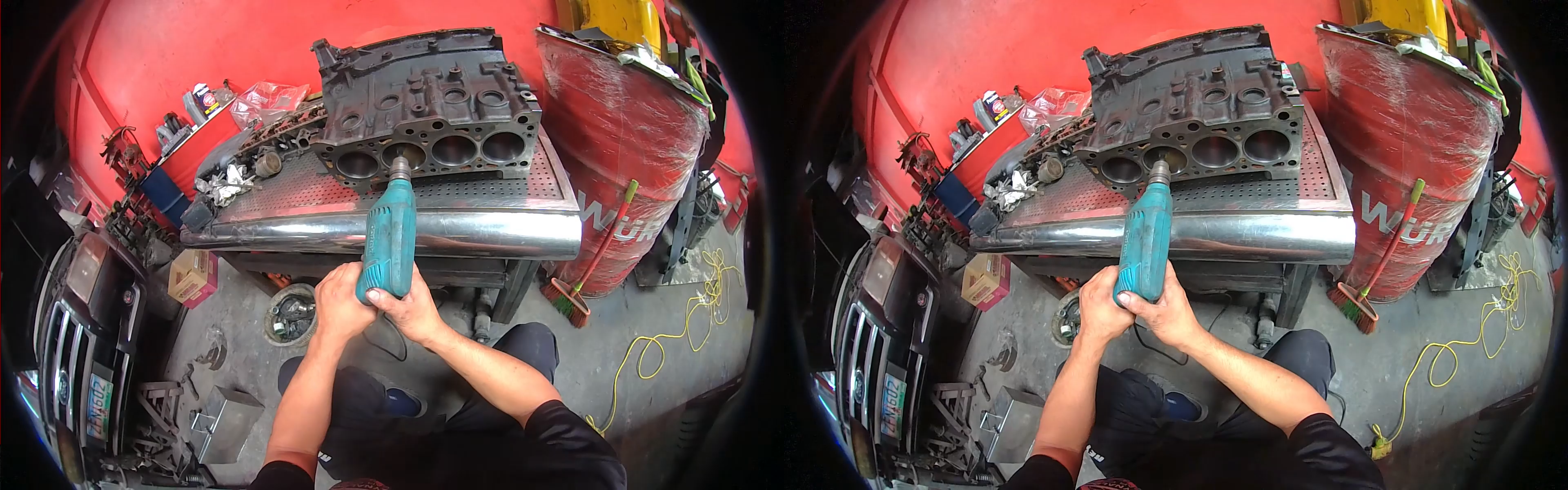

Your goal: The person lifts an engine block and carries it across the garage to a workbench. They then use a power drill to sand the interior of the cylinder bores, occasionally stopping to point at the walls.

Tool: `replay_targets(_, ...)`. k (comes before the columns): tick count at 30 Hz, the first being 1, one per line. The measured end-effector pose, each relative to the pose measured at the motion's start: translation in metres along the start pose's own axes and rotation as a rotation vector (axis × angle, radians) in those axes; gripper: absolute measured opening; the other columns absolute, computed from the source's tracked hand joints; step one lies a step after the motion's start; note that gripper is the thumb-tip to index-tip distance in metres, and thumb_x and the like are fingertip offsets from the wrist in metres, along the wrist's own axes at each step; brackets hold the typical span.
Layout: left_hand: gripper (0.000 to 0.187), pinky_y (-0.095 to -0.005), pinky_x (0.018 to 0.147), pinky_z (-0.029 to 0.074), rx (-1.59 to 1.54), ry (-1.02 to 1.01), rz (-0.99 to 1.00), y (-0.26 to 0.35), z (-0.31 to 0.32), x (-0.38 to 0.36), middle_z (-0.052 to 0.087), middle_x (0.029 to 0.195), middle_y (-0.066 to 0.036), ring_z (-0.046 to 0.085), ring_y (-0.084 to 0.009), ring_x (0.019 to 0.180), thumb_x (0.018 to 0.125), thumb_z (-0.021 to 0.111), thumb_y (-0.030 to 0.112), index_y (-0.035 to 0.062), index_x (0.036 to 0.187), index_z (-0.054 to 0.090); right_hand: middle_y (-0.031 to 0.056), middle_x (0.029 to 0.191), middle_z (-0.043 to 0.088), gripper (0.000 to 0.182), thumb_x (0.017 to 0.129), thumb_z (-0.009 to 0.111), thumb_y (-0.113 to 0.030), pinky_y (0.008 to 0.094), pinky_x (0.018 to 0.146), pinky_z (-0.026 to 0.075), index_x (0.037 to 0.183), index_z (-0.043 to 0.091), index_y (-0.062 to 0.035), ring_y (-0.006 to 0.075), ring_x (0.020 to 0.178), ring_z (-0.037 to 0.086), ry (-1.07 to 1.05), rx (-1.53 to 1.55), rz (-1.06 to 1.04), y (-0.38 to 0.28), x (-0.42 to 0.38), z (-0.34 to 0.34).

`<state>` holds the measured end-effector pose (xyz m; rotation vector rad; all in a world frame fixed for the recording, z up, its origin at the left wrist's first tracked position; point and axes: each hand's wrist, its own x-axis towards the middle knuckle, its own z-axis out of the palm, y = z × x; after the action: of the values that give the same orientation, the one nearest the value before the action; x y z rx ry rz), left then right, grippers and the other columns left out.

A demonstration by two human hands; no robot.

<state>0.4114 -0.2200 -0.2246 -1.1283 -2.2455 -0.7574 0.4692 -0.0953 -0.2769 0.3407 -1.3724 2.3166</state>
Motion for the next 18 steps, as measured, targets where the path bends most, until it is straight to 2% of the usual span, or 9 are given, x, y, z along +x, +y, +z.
replay_targets(7,0.029,-0.0475,0.071,0.053,0.013,-0.012,0.017,-0.004,-0.003,-0.012,0.066,0.083,-0.015,0.066,-0.0381,0.081,0.065,0.072,0.010,0.0033,0.091,0.062,0.0094,0.130,0.052,0.077,0.087,0.080,-0.022,0.0357,0.106,0.043,0.144,0.032,-0.0013,0.0164,0.121,0.051,0.024,-0.005,0.026,-0.004,-0.014,0.010)
replay_targets(18,0.029,-0.0466,0.071,0.054,0.014,-0.008,0.014,-0.005,0.000,-0.008,0.066,0.082,-0.014,0.066,-0.0369,0.080,0.064,0.074,0.013,0.0046,0.089,0.062,0.0094,0.129,0.053,0.076,0.086,0.080,-0.022,0.0358,0.105,0.043,0.143,0.034,-0.0016,0.0167,0.121,0.051,0.012,-0.057,0.016,0.003,-0.008,0.002)
